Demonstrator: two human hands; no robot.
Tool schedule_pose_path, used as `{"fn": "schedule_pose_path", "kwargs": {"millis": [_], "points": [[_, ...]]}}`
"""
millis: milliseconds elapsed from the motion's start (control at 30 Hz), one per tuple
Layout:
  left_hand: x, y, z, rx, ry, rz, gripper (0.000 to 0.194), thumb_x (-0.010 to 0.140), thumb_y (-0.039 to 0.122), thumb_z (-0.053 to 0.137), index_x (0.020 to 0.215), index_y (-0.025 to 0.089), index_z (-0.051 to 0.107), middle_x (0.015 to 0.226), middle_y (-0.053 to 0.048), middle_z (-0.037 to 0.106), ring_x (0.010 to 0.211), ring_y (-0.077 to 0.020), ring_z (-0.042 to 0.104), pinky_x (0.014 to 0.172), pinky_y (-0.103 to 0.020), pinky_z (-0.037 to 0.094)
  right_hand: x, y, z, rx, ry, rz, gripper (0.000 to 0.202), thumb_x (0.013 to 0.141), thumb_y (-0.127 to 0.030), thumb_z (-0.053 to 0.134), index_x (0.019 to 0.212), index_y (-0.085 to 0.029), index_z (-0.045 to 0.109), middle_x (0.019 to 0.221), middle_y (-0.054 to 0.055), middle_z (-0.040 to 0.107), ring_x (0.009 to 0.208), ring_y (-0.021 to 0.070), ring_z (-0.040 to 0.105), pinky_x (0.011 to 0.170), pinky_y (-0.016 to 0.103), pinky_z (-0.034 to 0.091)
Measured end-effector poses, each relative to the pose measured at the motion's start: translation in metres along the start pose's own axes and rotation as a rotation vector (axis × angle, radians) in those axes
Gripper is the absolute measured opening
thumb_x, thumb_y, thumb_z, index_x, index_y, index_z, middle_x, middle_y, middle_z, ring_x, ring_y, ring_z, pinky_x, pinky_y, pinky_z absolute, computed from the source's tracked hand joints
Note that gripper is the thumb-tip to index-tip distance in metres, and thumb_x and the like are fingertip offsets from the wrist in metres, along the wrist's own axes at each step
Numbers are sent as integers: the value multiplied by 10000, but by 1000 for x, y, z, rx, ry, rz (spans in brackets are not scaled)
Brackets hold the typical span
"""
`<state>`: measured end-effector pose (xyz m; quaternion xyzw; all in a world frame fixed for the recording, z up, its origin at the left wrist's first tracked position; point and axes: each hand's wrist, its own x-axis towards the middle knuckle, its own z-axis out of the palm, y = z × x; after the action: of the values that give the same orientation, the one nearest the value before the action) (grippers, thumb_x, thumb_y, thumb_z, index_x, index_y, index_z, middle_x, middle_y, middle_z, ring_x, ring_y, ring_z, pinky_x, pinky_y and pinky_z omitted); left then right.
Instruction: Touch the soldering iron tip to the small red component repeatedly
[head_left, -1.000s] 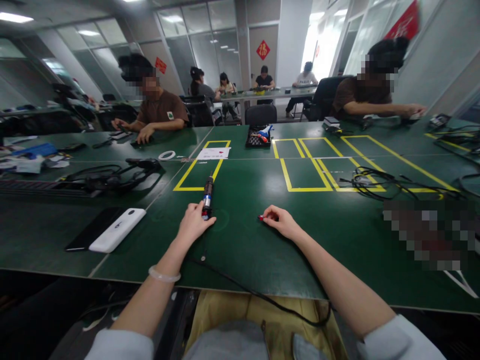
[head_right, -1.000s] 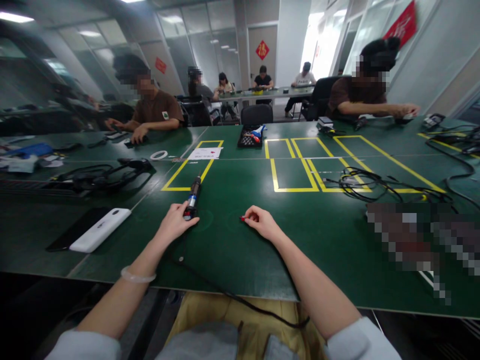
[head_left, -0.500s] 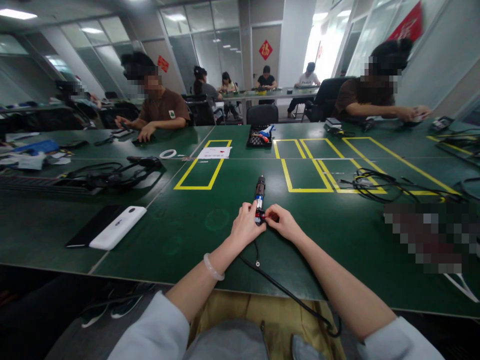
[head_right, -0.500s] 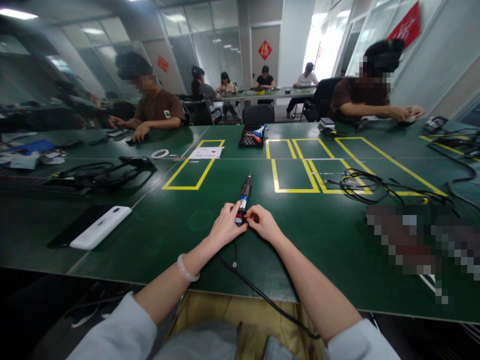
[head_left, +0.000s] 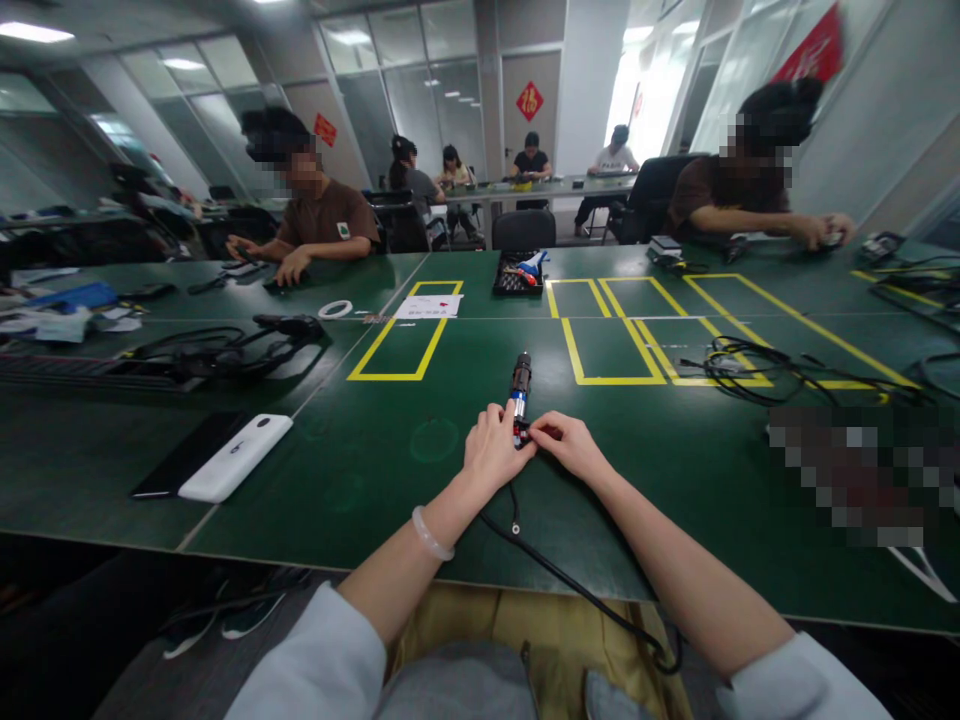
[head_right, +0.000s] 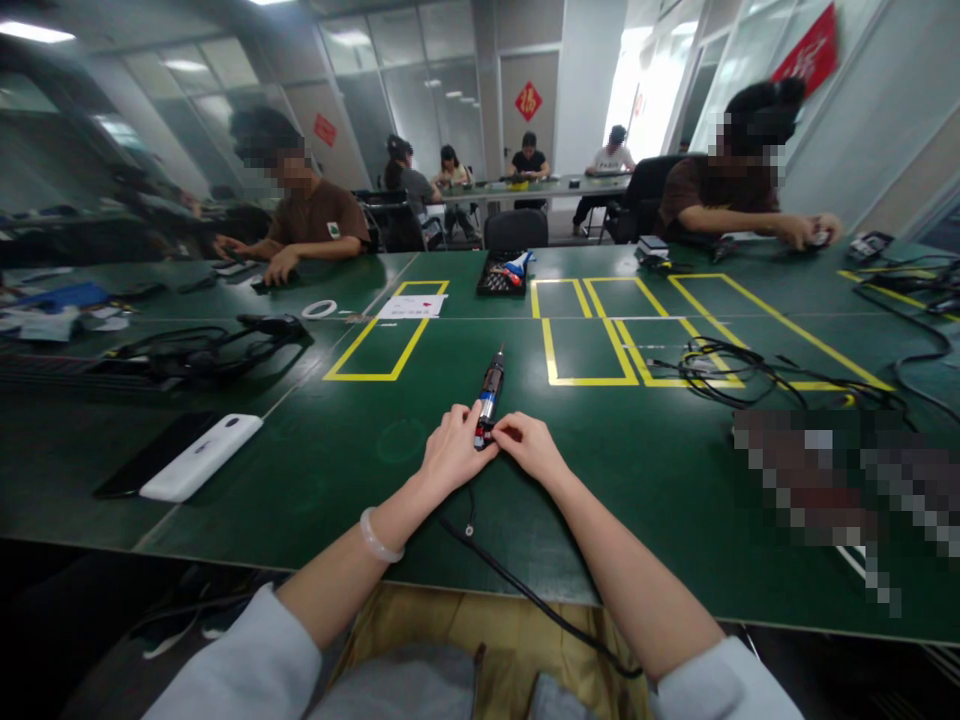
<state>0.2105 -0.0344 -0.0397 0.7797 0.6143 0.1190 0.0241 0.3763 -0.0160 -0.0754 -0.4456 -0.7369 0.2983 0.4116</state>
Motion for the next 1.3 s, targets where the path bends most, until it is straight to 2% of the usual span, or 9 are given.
{"fn": "schedule_pose_path", "kwargs": {"millis": [200,300,400,533,833,967,1133,1233,1300], "points": [[4,-6,-1,42,18,19,686,841,524,490,1430,222,311,1114,-109,494,1024,-256,503,833,-344,422,-1,4,1,111,-37,30,166,859,-319,570,889,-176,650,802,20,659,669,140,570,651,259,454],[1,-20,-6,63,24,45,713,827,544,511,1431,213,328,1118,-115,501,1015,-259,501,845,-352,413,-1,3,-1,134,-40,52,171,851,-327,574,909,-179,635,801,17,651,671,139,567,655,261,454],[-6,-45,-13,110,19,25,714,830,540,511,1440,217,327,1145,-120,505,1005,-253,506,850,-346,409,-1,2,-2,135,-40,76,174,850,-333,569,914,-183,630,770,8,636,672,141,565,657,264,452],[-17,-94,-25,197,6,-44,686,860,553,439,1447,214,331,1179,-136,504,998,-268,518,851,-359,413,-1,5,-3,140,-57,95,181,848,-329,562,918,-180,636,773,9,639,683,143,575,668,267,452],[-36,-236,-54,337,-79,-303,726,864,614,318,1442,175,348,1294,-190,465,1096,-348,500,920,-432,384,-1,5,-2,190,-82,140,170,835,-303,554,894,-164,632,790,25,663,707,154,610,699,282,473],[-41,-279,-70,351,-67,-412,703,856,613,358,1411,182,384,1305,-183,487,1134,-359,485,909,-431,377,0,1,-1,181,-89,144,162,833,-297,554,894,-169,632,785,21,666,706,153,614,693,278,473],[-45,-304,-85,440,-83,-511,602,865,577,416,1355,227,419,1263,-79,547,1135,-294,459,941,-397,338,0,2,-2,167,-103,134,163,835,-297,555,901,-169,633,786,21,669,713,154,613,696,279,470],[-48,-309,-88,457,-99,-527,540,882,546,403,1344,266,397,1309,-45,520,1192,-292,415,981,-422,314,0,2,-2,166,-105,131,162,835,-299,558,899,-172,635,788,18,669,715,153,613,699,278,471],[-51,-306,-87,482,-54,-475,529,872,523,420,1333,265,404,1325,-58,504,1195,-302,425,965,-414,344,0,2,-2,174,-104,131,161,837,-298,556,899,-171,635,791,19,670,718,153,616,702,279,473]]}}
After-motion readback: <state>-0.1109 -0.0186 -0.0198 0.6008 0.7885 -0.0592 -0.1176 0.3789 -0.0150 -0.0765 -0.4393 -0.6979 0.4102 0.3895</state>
